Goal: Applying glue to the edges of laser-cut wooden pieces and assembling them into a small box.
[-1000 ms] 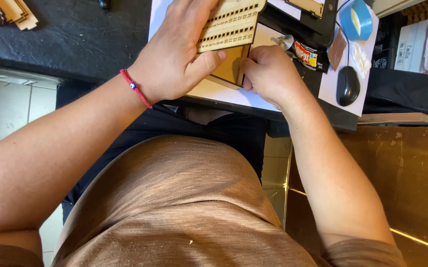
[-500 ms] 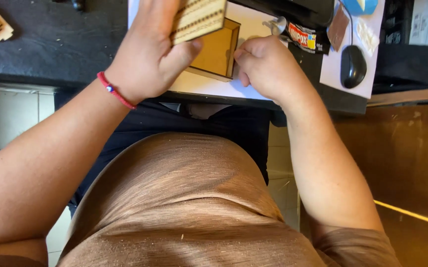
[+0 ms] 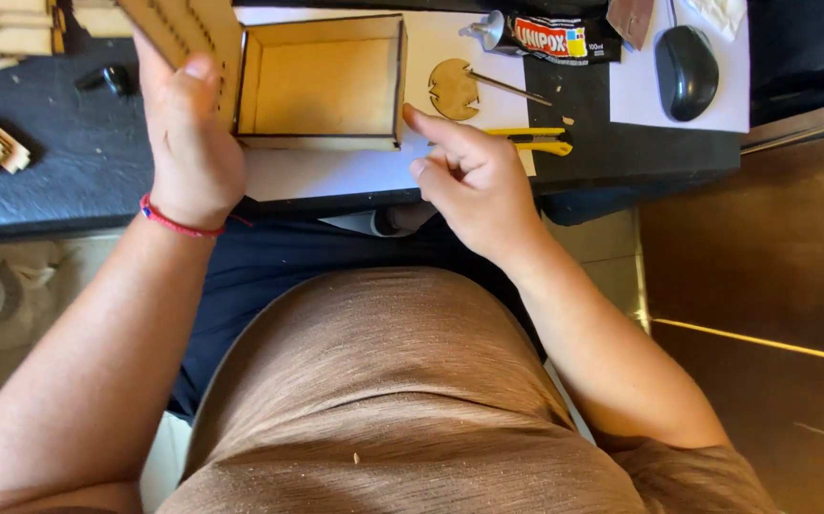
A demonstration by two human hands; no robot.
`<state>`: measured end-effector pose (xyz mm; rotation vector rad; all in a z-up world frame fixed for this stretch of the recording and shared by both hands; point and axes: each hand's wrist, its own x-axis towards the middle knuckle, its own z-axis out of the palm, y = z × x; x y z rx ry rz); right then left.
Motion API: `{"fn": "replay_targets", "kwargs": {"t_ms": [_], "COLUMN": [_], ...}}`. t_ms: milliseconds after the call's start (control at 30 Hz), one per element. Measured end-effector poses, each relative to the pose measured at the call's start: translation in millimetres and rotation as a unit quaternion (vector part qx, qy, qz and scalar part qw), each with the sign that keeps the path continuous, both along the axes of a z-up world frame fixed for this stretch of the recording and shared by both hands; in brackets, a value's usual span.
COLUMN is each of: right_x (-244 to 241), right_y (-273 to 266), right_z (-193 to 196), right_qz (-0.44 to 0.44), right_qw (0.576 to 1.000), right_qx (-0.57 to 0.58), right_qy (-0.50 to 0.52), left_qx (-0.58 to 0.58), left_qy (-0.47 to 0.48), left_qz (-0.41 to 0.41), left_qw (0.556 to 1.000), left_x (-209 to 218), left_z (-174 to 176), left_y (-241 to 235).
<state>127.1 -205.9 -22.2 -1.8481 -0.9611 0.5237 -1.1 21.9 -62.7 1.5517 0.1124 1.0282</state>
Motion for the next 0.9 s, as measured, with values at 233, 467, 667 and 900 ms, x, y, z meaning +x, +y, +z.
{"fn": "replay_targets", "kwargs": {"t_ms": [233, 467, 667, 900], "right_x": [-8, -10, 1, -4], "right_y": [10, 26, 37, 57], "right_z": [18, 32, 13, 26], "right_qz": [0.025, 0.028, 0.01, 0.066], "right_qw": [0.99, 0.953, 0.945, 0.975], "right_qx": [0.084, 0.132, 0.146, 0.199], "right_qy": [-0.106, -0.272, -0.291, -0.077], "left_qx": [-0.095, -0.154, -0.184, -0.217], "left_qy": [-0.016, -0.069, -0.07, -0.063], "left_qz": [-0.019, -0.047, -0.064, -0.071], "left_qw": [0.995, 0.985, 0.978, 0.972], "left_x": [-1, 2, 1, 4], "left_z": [-1, -12, -11, -8], "left_y": [-4, -2, -3, -1]}}
